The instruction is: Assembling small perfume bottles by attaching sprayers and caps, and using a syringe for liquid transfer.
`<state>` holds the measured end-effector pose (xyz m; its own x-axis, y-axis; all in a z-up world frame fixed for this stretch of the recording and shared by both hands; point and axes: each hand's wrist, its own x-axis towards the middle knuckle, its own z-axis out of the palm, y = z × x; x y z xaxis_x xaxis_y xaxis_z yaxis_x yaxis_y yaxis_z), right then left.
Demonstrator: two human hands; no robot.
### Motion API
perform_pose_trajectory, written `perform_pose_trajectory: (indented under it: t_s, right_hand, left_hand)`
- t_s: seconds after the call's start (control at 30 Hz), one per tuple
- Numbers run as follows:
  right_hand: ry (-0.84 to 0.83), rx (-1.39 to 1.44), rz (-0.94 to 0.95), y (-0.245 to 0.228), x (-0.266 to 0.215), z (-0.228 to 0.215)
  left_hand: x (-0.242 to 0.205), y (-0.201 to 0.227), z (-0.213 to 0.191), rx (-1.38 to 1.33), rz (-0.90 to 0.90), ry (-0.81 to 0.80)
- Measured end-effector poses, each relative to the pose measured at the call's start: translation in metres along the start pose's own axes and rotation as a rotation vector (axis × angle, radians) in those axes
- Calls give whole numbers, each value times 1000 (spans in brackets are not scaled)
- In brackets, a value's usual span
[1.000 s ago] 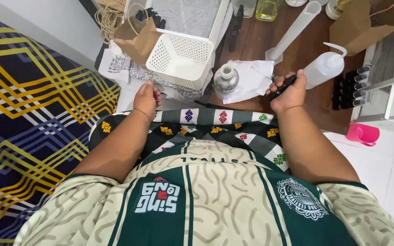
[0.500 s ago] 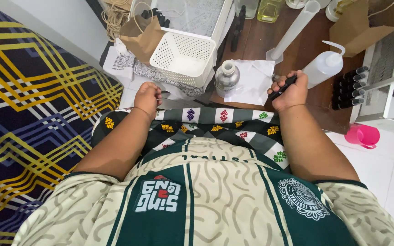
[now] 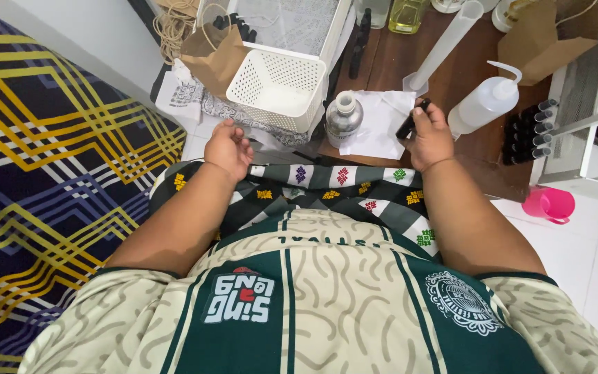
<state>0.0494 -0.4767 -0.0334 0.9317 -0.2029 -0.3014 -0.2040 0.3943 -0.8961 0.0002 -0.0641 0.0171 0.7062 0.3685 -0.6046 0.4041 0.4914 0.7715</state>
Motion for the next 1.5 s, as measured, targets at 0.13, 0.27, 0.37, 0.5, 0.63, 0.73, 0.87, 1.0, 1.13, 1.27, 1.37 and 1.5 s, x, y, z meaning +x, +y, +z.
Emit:
perform_pose_trajectory:
  t_s: [0.13,0.27,0.37,0.5,0.63,0.73,0.87,1.0,1.13,1.27,1.37,1.5]
  right_hand:
    - [-108,59,69,-2,0,-10]
    - [-158,106,137,2,12,-14]
    - [-182,183,139,1,11,-9]
    - [-210,237,79,-21,-4,19]
    - [-140,13,10,-15,14,32]
    - [-66,-304,-101,9,51,30]
    - [68,-533,-125,0,76,73]
    - [172,-677,-156,-1,113,93]
    - [270,-950,-132,27,190,76]
    - [270,-1032,-166,21,205,97]
    - [290,-1007,-164,27,226,94]
    - [262,-1016,-213,26,243,93]
  left_hand:
    - [1,-13,2,-47,-105,4]
    - [48,-31,-14,-28,-91,-29]
    - [74,-28,-20,-66,-114,-26]
    - [102,-30,-21,-41,-109,-16]
    - [119,-30,-21,-35,-150,16]
    - [133,-30,-23,-9,-159,22]
    - [124,-21,-18,11,-189,9]
    - [131,-27,-20,29,-231,-2]
    - [140,-30,-24,45,-273,1]
    - [137,-16,-19,39,-311,1]
    - [137,-13,-16,39,-332,8]
    - [146,-20,-15,59,-356,-1]
